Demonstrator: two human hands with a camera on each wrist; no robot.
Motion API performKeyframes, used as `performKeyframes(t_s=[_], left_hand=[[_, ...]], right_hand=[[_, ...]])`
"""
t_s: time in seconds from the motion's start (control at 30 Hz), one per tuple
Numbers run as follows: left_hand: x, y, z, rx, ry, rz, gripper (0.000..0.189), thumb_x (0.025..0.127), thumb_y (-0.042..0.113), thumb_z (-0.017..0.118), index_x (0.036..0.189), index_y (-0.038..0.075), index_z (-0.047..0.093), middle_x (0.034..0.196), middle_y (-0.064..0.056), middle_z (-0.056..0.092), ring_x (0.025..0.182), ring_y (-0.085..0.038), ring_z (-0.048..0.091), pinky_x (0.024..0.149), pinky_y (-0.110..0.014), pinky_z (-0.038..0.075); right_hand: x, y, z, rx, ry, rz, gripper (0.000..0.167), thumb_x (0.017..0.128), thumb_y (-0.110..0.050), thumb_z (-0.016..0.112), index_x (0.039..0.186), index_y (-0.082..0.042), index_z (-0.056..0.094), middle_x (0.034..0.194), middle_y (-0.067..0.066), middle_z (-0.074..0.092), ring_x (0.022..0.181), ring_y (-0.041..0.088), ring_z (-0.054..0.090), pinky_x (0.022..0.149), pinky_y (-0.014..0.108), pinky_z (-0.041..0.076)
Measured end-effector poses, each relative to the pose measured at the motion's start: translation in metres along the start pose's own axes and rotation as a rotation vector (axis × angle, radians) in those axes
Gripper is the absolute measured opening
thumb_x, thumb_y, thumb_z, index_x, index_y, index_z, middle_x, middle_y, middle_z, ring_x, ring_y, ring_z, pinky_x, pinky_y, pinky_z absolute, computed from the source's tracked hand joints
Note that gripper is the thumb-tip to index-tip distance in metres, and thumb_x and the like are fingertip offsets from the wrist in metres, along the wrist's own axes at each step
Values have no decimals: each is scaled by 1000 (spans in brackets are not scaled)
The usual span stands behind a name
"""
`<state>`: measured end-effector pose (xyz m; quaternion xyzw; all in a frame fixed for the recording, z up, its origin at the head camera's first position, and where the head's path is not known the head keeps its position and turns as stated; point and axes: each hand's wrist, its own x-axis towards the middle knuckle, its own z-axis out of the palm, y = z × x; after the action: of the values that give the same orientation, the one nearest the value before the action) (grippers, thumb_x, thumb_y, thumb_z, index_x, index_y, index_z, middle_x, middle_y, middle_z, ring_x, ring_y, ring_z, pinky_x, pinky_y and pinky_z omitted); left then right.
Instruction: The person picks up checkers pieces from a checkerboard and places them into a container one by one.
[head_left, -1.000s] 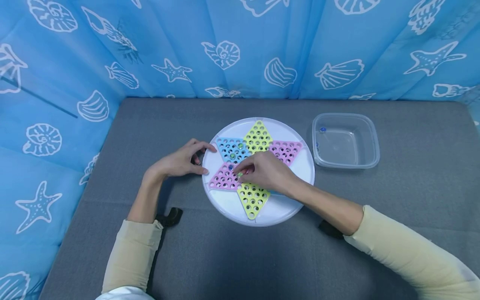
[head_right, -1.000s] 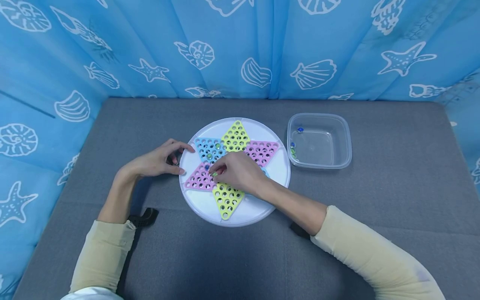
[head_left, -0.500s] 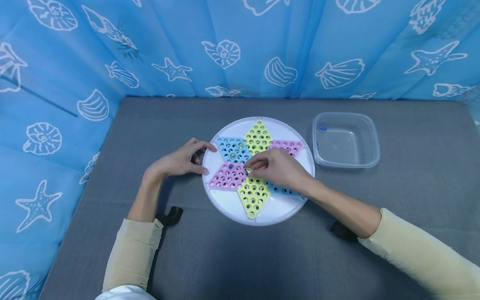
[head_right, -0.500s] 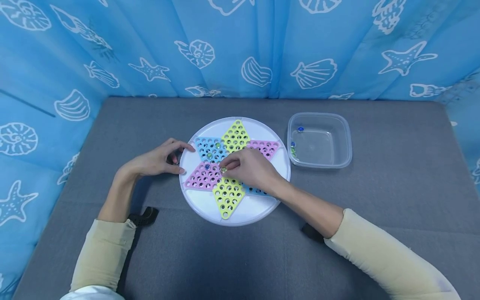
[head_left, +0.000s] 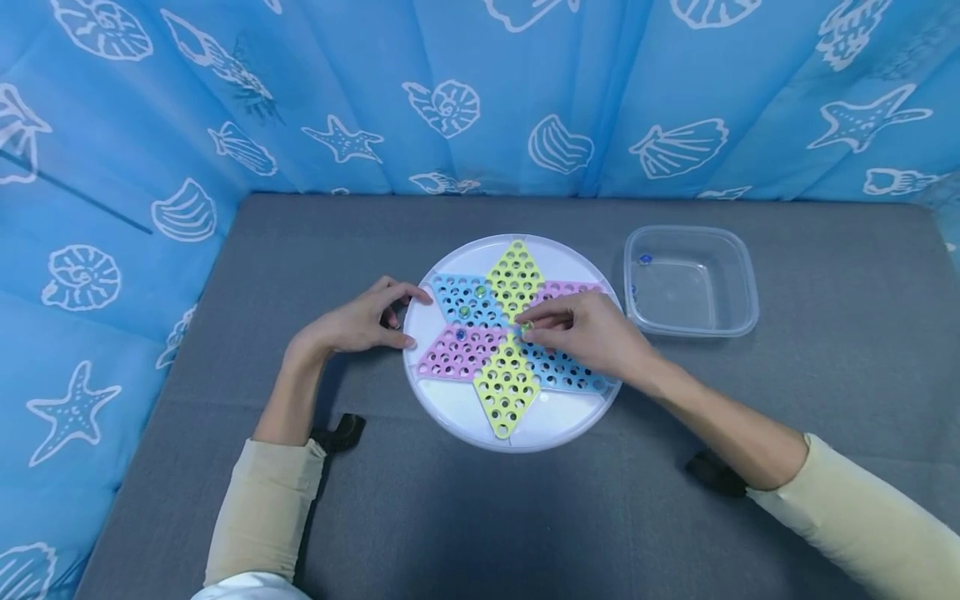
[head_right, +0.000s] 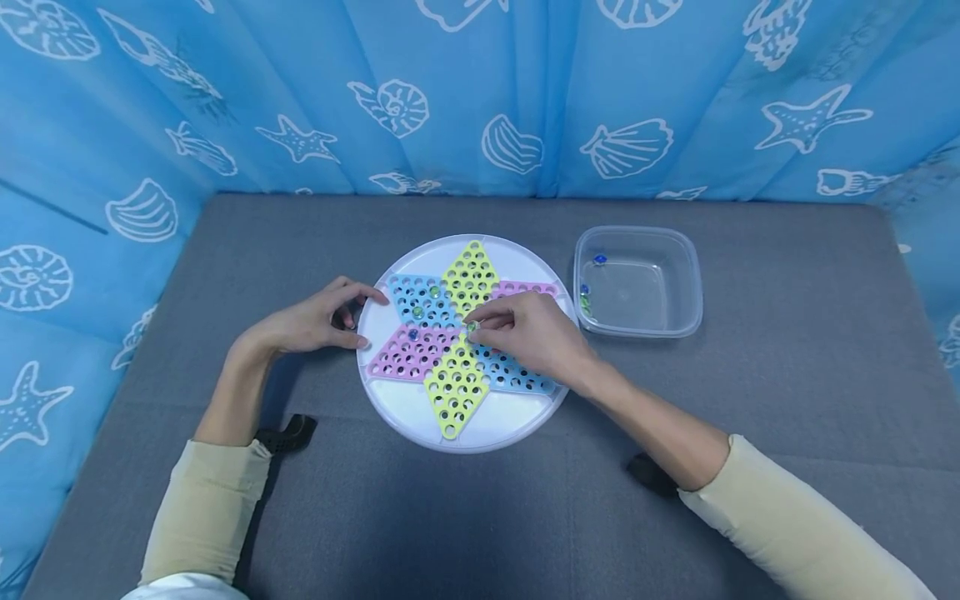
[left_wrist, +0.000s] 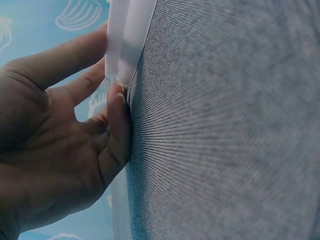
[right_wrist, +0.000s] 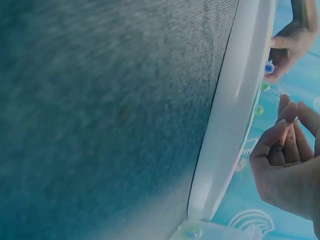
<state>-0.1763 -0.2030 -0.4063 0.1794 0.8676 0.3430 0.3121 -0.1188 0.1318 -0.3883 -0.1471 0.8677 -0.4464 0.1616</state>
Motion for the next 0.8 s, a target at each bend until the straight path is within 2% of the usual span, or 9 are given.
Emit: performKeyframes(t_s=[0.37,0.6,0.8], left_hand=[[-1,-1,0,5,2,5,59,85,12,78,139,17,52,122,-12,37,93,-25,45,81,-38,39],[0,-2,0,4,7,5,60,85,13,79,139,18,52,122,-12,37,92,-25,45,81,-38,39],[-1,0,0,1,8,6,61,84,12,79,139,18,52,123,-12,38,93,-25,45,81,-38,39]], right_hand=[[-14,6,-21,-10,46,6,29,92,-25,72,118,-13,74,89,3,72,72,20,57,60,26,42],[-21,10,-37,-39,95,30,34,92,-29,72,120,-10,72,105,7,73,85,19,63,68,23,46],[-24,13,-47,-46,136,12,32,92,-27,72,119,-9,72,99,7,71,87,19,63,72,22,48]])
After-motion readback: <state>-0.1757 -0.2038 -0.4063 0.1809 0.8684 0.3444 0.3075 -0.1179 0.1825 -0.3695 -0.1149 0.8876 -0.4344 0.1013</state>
